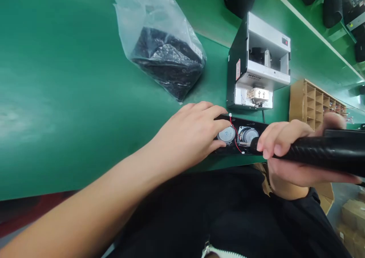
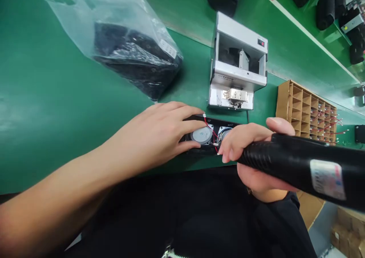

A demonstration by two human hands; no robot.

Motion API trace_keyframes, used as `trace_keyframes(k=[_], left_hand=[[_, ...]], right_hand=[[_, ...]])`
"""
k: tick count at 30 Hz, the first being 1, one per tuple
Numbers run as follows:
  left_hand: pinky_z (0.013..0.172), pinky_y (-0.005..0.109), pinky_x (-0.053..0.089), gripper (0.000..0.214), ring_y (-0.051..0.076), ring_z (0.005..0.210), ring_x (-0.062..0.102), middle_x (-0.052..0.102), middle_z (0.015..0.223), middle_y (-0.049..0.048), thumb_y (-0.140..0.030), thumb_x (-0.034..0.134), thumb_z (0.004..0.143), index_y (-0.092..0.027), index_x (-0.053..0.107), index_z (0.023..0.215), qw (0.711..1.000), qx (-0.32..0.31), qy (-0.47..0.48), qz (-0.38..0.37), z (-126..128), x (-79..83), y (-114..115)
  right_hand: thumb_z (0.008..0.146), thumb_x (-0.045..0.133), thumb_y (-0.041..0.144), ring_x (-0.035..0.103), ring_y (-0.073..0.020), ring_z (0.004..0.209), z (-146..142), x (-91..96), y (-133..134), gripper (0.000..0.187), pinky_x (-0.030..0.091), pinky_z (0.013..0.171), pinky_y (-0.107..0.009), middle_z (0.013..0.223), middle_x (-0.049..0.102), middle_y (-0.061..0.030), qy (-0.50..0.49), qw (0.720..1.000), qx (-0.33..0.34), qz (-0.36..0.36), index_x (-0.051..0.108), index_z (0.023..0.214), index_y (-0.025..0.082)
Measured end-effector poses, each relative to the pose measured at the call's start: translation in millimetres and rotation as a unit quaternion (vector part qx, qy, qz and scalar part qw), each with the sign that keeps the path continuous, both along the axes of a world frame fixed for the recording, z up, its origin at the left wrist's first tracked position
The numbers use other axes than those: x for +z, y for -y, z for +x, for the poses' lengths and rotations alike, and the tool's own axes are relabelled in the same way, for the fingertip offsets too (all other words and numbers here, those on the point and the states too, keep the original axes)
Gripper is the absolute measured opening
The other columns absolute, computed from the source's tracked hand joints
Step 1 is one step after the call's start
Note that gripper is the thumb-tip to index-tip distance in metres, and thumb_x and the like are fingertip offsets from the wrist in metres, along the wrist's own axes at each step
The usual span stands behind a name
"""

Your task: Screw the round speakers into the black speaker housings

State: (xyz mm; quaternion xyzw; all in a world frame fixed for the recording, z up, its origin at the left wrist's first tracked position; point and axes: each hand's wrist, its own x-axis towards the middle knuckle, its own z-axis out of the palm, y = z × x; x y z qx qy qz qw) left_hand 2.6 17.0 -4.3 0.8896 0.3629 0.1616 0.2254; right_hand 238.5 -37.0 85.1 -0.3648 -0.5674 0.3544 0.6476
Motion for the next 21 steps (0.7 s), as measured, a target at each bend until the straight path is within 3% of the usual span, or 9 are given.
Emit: trace_keyframes(k=[6, 16, 21], left_hand=[[0.109, 0.055, 0.064, 0.030, 0.043, 0.138, 0.079, 0.087, 0.155, 0.0123, -0.035, 0.093, 0.106, -0.028, 0.092, 0.135, 0.999, 0.003, -0.035, -0.009, 5.0, 7.7, 3.7], [0.105, 0.055, 0.064, 0.022, 0.042, 0.132, 0.079, 0.088, 0.149, 0.0115, -0.037, 0.090, 0.107, -0.030, 0.095, 0.127, 0.999, 0.016, -0.042, -0.006, 4.6, 10.7, 6.6], [0.107, 0.056, 0.063, 0.025, 0.044, 0.135, 0.079, 0.088, 0.150, 0.0124, -0.033, 0.093, 0.104, -0.027, 0.095, 0.128, 0.999, 0.024, -0.034, -0.028, 5.2, 12.8, 7.1]], right_hand=[[0.112, 0.074, 0.090, 0.070, -0.0217, 0.048, -10.1, -26.4, 1.7, 0.062, 0.068, 0.049, -0.038, 0.074, 0.081, 0.0056, -0.010, 1.000, 0.010, -0.003, 0.089, 0.150, 0.043], [0.113, 0.064, 0.096, 0.069, -0.0226, 0.047, -11.1, -31.8, 2.9, 0.061, 0.068, 0.051, -0.040, 0.074, 0.079, 0.0088, 0.041, 0.999, 0.008, -0.028, 0.082, 0.148, 0.050], [0.105, 0.080, 0.095, 0.070, -0.0237, 0.047, -9.7, -32.9, 1.8, 0.064, 0.068, 0.050, -0.040, 0.074, 0.081, 0.0076, 0.026, 0.999, 0.008, -0.035, 0.081, 0.145, 0.046]])
